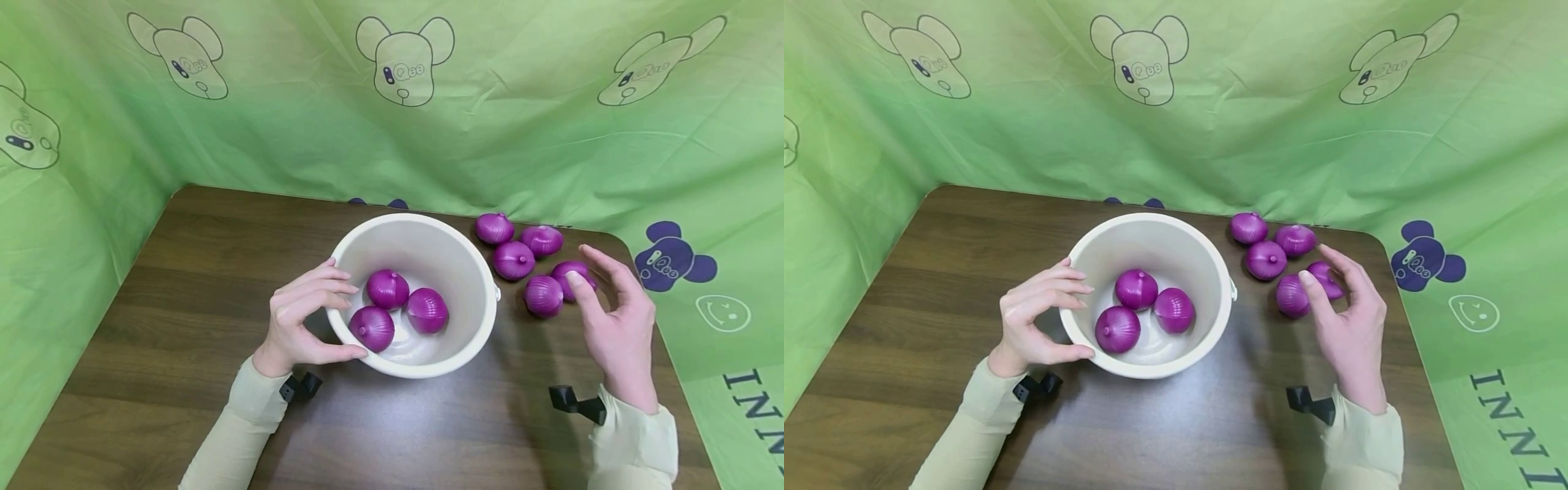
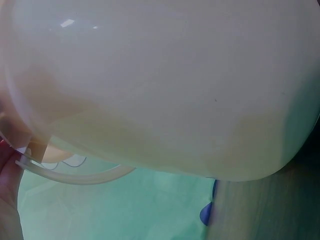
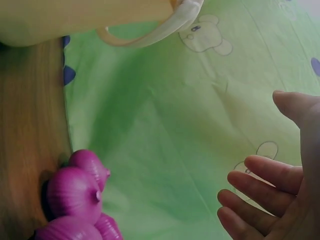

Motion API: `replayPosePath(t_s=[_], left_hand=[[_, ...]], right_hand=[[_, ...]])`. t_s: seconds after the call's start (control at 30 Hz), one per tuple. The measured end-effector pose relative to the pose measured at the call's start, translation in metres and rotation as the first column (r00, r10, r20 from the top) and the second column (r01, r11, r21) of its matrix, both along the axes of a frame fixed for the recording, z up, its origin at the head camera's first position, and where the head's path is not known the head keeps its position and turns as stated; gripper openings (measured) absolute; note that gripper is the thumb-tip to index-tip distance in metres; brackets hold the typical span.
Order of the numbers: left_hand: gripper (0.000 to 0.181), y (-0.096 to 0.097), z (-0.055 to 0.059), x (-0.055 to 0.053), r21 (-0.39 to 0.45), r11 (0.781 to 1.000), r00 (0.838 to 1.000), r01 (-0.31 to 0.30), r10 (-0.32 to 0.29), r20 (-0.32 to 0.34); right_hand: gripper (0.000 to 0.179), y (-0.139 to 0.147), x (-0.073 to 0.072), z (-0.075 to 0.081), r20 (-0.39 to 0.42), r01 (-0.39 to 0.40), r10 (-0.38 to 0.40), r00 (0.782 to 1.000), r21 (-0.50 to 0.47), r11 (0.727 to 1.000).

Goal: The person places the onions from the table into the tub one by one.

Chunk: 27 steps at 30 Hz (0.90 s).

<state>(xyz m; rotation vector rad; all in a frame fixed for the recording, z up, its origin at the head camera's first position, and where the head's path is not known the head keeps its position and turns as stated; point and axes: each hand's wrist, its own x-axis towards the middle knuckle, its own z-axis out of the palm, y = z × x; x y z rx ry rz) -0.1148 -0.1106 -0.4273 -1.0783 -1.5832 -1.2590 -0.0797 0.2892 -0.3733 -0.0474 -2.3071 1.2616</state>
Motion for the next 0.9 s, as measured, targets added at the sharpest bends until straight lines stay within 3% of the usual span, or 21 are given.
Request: replayPosePath(t_s=[0.43,0.9], left_hand=[[0.051,0.000,0.000,-0.001,0.000,1.000,1.000,0.003,-0.003,0.003],[0.052,0.000,-0.001,0.000,-0.003,1.000,1.000,0.002,-0.002,0.005]], right_hand=[[0.047,0.015,-0.006,-0.017,0.134,0.113,-0.120,0.984,0.063,0.992],[0.057,0.022,-0.008,-0.035,0.273,0.139,-0.170,0.947,0.129,0.982]])
